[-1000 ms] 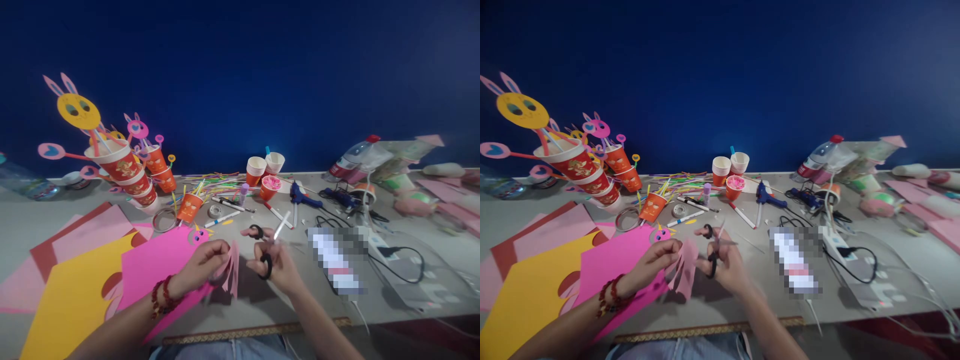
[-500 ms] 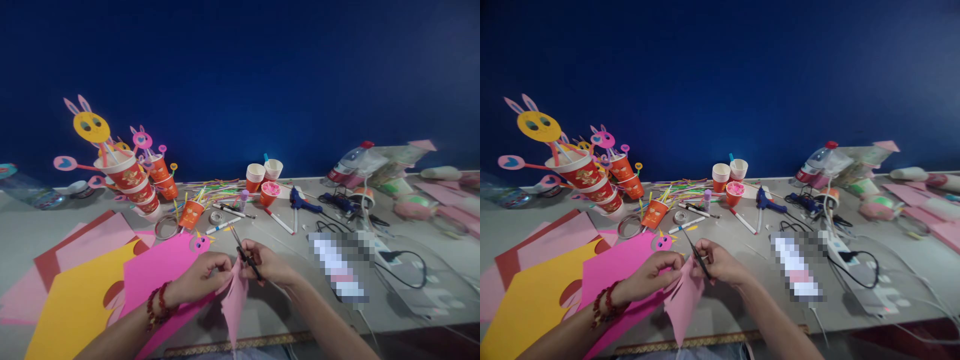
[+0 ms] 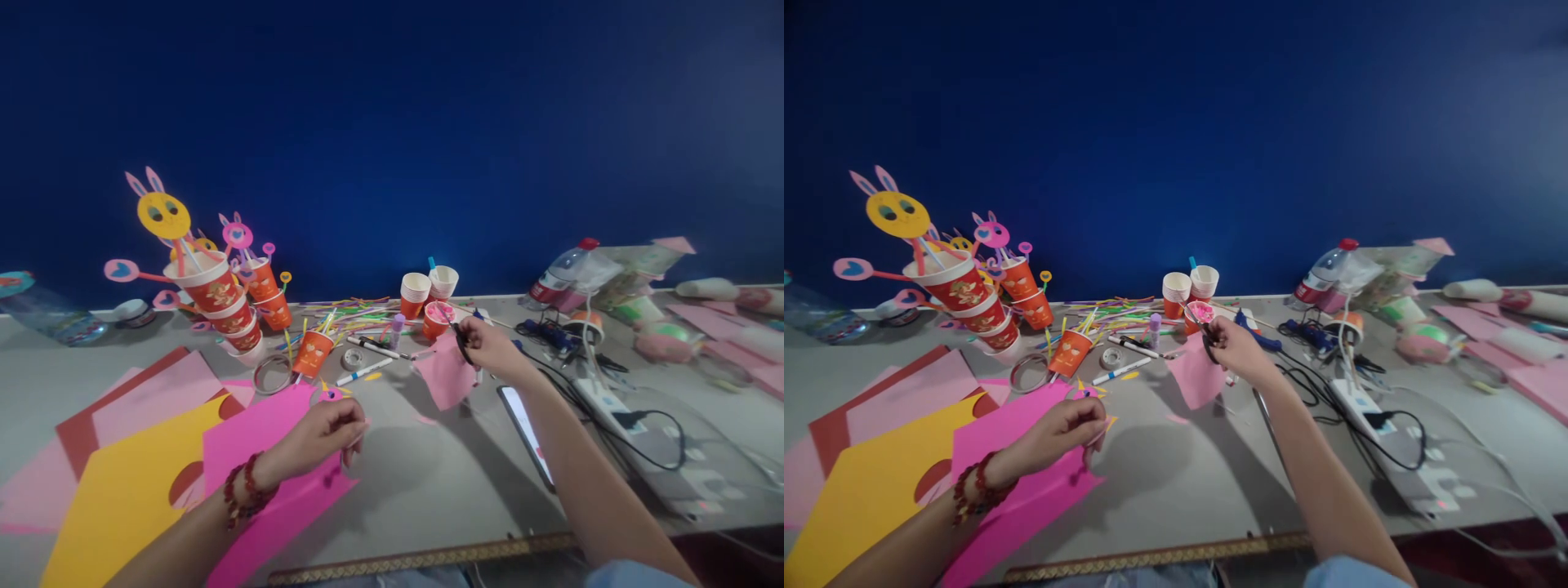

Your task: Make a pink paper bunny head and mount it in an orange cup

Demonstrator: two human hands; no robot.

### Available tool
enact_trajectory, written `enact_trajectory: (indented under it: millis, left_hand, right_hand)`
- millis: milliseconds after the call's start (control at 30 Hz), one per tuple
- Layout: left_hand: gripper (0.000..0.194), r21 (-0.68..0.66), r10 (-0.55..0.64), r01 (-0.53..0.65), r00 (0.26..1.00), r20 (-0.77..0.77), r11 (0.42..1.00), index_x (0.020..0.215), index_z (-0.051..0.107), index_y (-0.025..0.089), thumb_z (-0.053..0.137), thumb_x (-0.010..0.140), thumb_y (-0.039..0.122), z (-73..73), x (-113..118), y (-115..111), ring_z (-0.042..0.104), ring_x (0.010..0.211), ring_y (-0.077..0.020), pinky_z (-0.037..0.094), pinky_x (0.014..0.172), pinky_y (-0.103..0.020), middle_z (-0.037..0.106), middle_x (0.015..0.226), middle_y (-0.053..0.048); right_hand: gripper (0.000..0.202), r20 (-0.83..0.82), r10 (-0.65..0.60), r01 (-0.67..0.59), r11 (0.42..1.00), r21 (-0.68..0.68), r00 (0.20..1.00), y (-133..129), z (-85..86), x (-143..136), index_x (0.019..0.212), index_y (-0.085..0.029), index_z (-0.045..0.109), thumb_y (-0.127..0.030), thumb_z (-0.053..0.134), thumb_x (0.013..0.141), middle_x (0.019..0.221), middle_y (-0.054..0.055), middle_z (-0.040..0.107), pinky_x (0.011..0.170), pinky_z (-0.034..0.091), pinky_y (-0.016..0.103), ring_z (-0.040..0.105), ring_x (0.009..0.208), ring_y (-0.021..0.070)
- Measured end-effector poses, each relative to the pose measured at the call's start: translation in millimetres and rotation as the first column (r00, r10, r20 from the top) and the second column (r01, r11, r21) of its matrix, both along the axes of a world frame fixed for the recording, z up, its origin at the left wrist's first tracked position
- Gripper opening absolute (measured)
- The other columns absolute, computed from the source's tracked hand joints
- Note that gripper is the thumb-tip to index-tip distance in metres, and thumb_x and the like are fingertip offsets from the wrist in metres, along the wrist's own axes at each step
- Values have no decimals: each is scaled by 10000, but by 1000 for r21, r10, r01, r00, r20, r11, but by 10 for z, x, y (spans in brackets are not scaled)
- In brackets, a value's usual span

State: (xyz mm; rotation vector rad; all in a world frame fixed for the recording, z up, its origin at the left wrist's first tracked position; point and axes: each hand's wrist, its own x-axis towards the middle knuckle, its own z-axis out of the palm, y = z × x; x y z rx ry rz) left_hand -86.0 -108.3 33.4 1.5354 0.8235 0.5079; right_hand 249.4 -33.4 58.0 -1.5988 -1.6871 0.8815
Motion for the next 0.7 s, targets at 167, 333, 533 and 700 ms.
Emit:
enact_trajectory:
  millis: [167, 333, 533, 700]
  left_hand:
    - [361, -132, 47, -41, 998, 48, 990, 836, 487, 184, 546, 915, 531, -174, 83, -61, 550, 460, -90, 431, 452, -191, 588, 621, 29]
    - [361, -164, 64, -46, 993, 103, 985, 829, 507, 174, 599, 890, 518, -168, 95, -67, 521, 451, -66, 420, 452, -169, 569, 604, 45]
    - [315, -117, 51, -43, 996, 68, 992, 798, 520, 168, 596, 899, 456, -129, 130, -57, 533, 451, -72, 417, 445, -172, 564, 606, 40]
    - [267, -101, 53, -44, 995, 87, 994, 818, 537, 165, 589, 907, 411, -119, 150, -59, 532, 465, -88, 413, 461, -189, 557, 587, 41]
  right_hand:
    - [238, 92, -241, 222, 959, 176, 966, 146, -138, -118, 882, -227, 542, -264, 651, 673, 710, -5, 616, 502, 378, 244, 541, 572, 163]
    - [339, -242, -74, 107, 986, 128, 967, -283, -188, -554, 969, -229, 507, -325, 720, 724, 813, 26, 663, 490, 404, 244, 508, 537, 130]
    - [396, -616, 194, -355, 923, -150, 764, -827, -297, -1167, 827, -228, 469, -218, 828, 661, 797, -23, 665, 415, 394, 183, 490, 484, 71]
    - [377, -678, 111, -303, 937, -171, 727, -901, -359, -1279, 774, -222, 450, -137, 789, 631, 723, -62, 615, 388, 403, 165, 478, 457, 56]
